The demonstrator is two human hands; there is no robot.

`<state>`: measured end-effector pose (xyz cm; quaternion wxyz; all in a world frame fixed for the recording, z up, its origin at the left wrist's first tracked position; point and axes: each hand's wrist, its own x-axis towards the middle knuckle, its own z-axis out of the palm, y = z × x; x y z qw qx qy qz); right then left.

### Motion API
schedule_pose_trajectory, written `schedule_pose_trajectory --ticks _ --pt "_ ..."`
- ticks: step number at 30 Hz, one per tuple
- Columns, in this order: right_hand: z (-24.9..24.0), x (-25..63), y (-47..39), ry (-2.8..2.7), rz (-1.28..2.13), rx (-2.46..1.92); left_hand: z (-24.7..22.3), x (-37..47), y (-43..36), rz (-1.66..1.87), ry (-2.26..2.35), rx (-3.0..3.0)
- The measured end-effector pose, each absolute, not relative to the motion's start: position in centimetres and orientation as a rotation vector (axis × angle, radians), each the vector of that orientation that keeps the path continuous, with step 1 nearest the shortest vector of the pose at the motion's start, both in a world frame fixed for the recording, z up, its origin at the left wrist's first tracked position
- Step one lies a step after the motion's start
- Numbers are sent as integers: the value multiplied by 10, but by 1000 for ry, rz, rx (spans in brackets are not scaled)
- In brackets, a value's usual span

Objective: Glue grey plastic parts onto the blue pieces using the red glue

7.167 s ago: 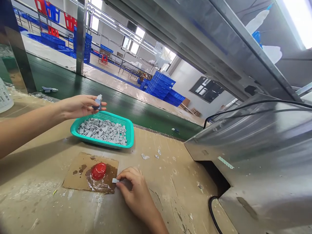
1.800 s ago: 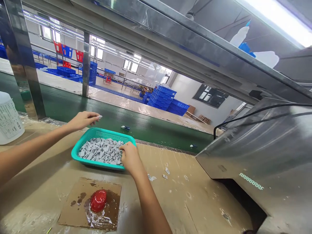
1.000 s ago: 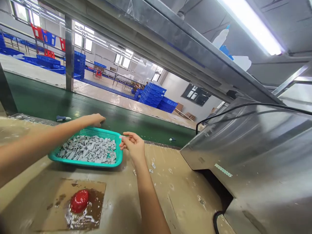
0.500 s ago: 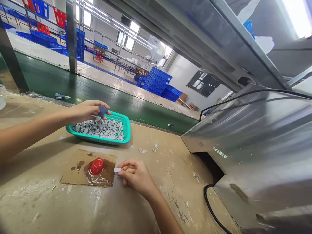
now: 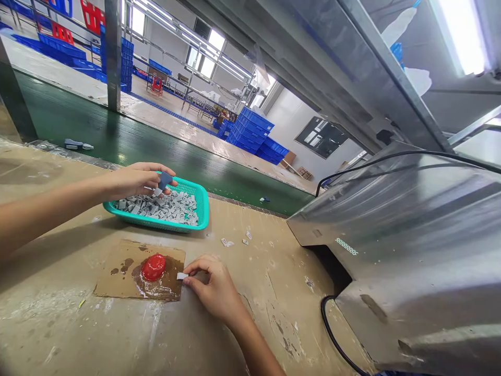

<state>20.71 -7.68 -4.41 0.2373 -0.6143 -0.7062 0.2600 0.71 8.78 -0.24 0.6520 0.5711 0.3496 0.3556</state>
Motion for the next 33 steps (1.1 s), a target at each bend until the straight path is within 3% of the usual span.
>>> schedule_pose_trajectory --ticks 19,33 --pt "-42 209 -78 -1870 885 -1664 -13 15 87 877 671 1029" --pt "-38 209 -86 -1969 772 -1698 -1 22 70 814 655 988"
